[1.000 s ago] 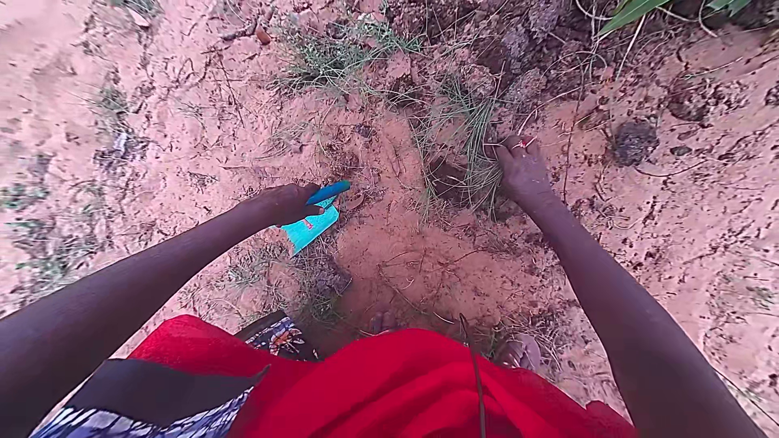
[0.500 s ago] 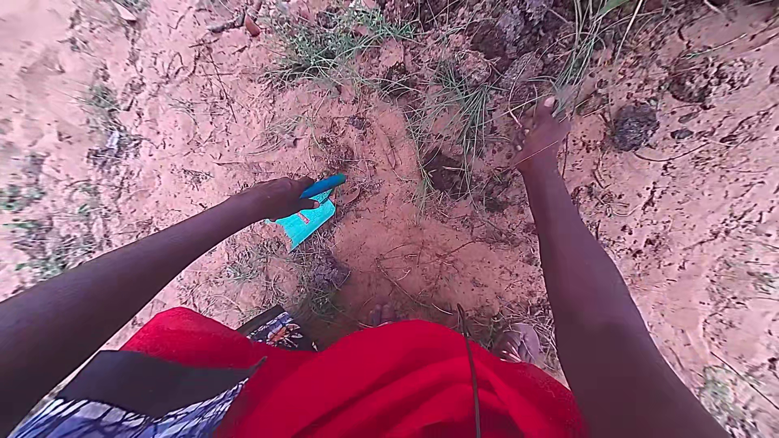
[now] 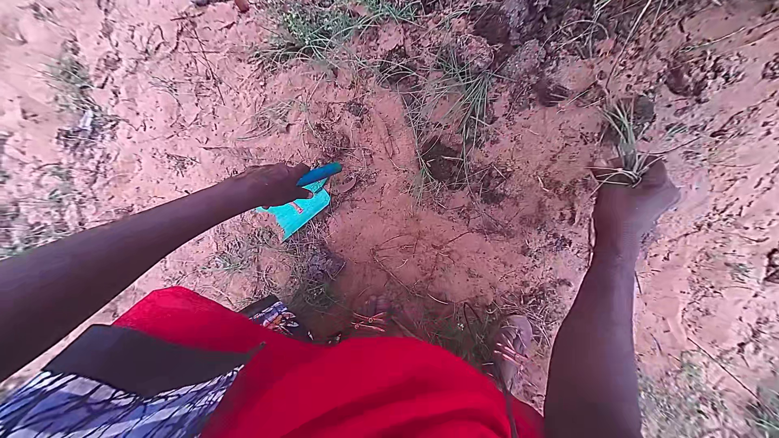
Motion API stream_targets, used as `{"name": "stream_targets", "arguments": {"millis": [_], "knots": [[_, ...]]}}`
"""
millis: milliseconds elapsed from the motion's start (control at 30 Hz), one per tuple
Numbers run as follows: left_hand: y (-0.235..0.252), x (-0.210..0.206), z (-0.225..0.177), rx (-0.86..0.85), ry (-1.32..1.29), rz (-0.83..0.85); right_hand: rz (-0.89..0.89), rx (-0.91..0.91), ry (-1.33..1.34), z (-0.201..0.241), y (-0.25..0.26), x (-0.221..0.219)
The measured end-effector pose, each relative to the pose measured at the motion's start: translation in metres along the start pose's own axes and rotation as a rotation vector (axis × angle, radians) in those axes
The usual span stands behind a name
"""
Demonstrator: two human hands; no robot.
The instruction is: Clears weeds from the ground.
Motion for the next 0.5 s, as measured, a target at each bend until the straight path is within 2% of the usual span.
{"name": "stream_targets", "arguments": {"millis": [100,167,233,267,333,367,500], "knots": [[0.005,0.002,0.000,-0.016,-0.023,-0.002,0.382,0.298,0.007,0.052,-0.003,-0.074],[0.002,0.001,0.000,-0.027,-0.042,-0.007,0.620,0.432,-0.119,0.074,-0.009,-0.127],[0.001,0.000,0.001,-0.033,-0.055,-0.022,0.772,0.521,-0.255,0.082,-0.021,-0.165],[0.000,0.000,0.001,-0.038,-0.055,-0.029,0.802,0.595,-0.301,0.087,-0.031,-0.177],[0.001,0.002,0.001,-0.049,-0.050,-0.039,0.704,0.799,-0.266,0.099,-0.046,-0.185],[0.002,0.001,0.002,-0.056,-0.052,-0.038,0.686,0.831,-0.214,0.104,-0.052,-0.185],[-0.002,0.003,0.001,-0.054,-0.061,-0.029,0.753,0.569,-0.002,0.100,-0.039,-0.191]]}}
Point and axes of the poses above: each hand's wrist, its own y-axis towards the middle knuckle, its own x-axis out of the back of the hand, z = x × y, the point moved 10 cm from there along y, towards the middle knuckle, and after that the axes turned 7 degrees about x, right-handed, at the moved point
